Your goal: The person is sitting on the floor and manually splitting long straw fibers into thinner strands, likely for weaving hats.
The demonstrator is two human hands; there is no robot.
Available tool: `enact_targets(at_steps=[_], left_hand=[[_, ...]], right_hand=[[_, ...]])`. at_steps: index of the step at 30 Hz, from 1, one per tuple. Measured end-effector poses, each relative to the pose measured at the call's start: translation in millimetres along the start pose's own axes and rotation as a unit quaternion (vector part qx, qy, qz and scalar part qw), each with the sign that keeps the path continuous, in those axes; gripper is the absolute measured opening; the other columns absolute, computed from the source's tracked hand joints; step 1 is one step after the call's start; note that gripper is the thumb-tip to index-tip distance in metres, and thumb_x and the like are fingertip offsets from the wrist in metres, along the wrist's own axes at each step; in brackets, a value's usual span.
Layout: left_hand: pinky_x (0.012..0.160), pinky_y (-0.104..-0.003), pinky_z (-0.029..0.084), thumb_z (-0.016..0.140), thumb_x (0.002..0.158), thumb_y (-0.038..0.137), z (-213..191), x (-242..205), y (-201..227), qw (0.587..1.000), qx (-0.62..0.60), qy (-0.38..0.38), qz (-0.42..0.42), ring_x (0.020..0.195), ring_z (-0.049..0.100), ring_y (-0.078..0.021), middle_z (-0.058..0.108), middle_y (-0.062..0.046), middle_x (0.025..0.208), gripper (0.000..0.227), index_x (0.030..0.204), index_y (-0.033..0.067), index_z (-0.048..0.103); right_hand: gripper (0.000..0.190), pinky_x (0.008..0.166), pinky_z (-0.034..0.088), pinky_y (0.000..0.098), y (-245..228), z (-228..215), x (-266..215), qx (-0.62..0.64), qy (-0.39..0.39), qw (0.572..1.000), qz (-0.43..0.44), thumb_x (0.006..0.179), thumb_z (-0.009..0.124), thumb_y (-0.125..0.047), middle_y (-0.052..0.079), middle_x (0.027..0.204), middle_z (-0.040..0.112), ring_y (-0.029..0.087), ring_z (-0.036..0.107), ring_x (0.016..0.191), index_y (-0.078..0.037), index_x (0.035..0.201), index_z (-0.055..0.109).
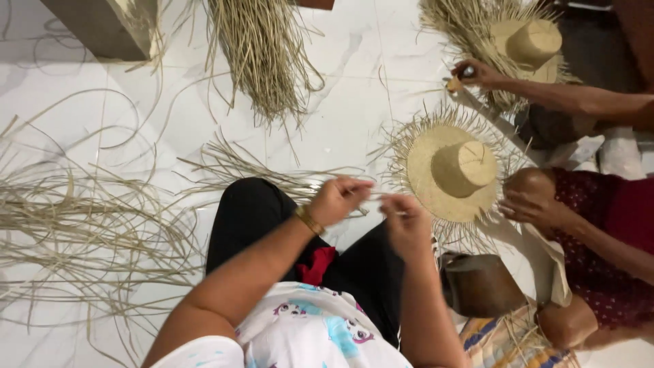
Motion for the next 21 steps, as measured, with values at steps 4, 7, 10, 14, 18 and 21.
enact_targets(at_steps=[4, 7, 10, 14, 18, 21], left_hand=[[0.066, -0.026, 0.057, 0.08, 0.09, 0.024, 5.3, -14.0, 34.2, 0.994, -0.082, 0.042, -0.051, 0.069, 0.066, -0.008, 0.077, -0.008, 0.084, 0.016, 0.102, 0.0135, 0.081], [0.059, -0.021, 0.054, 0.076, 0.094, 0.023, 0.7, -17.1, 28.8, 0.981, -0.157, 0.074, -0.086, 0.063, 0.059, -0.0035, 0.077, -0.006, 0.084, 0.017, 0.105, 0.0106, 0.08], [0.061, -0.019, 0.05, 0.073, 0.096, 0.031, 6.6, -27.4, 4.3, 0.954, -0.235, 0.036, -0.181, 0.069, 0.06, -0.0051, 0.077, -0.006, 0.098, 0.024, 0.108, 0.0116, 0.078], [0.072, -0.018, 0.044, 0.076, 0.093, 0.039, 11.2, -46.2, 26.4, 0.907, -0.303, 0.0, -0.294, 0.092, 0.07, -0.0051, 0.078, 0.003, 0.097, 0.022, 0.104, 0.0196, 0.075], [0.066, -0.023, 0.049, 0.075, 0.095, 0.034, -25.1, -33.0, -9.6, 0.897, -0.331, 0.011, -0.292, 0.081, 0.071, -0.0115, 0.079, -0.005, 0.091, 0.019, 0.098, 0.0151, 0.077], [0.06, -0.023, 0.048, 0.059, 0.098, 0.028, -72.8, -14.6, -16.2, 0.889, -0.363, 0.071, -0.269, 0.071, 0.067, -0.0092, 0.076, -0.004, 0.082, 0.023, 0.09, 0.0123, 0.074]], right_hand=[[0.007, 0.074, 0.055, 0.035, 13.5, 13.2, -3.2, -0.167, -0.055, 0.984, 0.019, 0.088, 0.081, -0.028, -0.001, 0.075, 0.067, 0.018, 0.066, 0.072, -0.026, 0.095, 0.082], [0.01, 0.07, 0.055, 0.0389, 11.2, 8.4, -4.8, -0.21, -0.075, 0.973, 0.052, 0.09, 0.076, -0.03, 0.001, 0.072, 0.069, 0.024, 0.068, 0.07, -0.026, 0.097, 0.082], [0.011, 0.071, 0.055, 0.0401, 0.8, 12.5, -6.9, -0.189, -0.085, 0.978, 0.034, 0.089, 0.072, -0.02, 0.004, 0.072, 0.073, 0.027, 0.071, 0.072, -0.02, 0.097, 0.08], [0.014, 0.074, 0.058, 0.0395, -6.6, 21.2, -11.5, -0.169, -0.127, 0.977, 0.01, 0.085, 0.071, -0.014, 0.005, 0.075, 0.078, 0.026, 0.075, 0.077, -0.018, 0.096, 0.079], [0.014, 0.076, 0.058, 0.0435, -12.8, 23.6, -16.5, -0.093, -0.196, 0.976, 0.0, 0.084, 0.074, -0.014, 0.012, 0.078, 0.079, 0.03, 0.076, 0.079, -0.013, 0.096, 0.08], [0.009, 0.083, 0.058, 0.0449, -21.9, 16.7, -21.2, 0.05, -0.262, 0.949, -0.168, 0.084, 0.074, -0.006, 0.018, 0.106, 0.069, 0.033, 0.072, 0.091, -0.004, 0.076, 0.07]])
Point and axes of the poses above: each hand's wrist, its own x-axis towards the middle knuckle, its own z-axis out of the palm, y = z × x, the point moved 3 cm from there along x, towards the middle knuckle
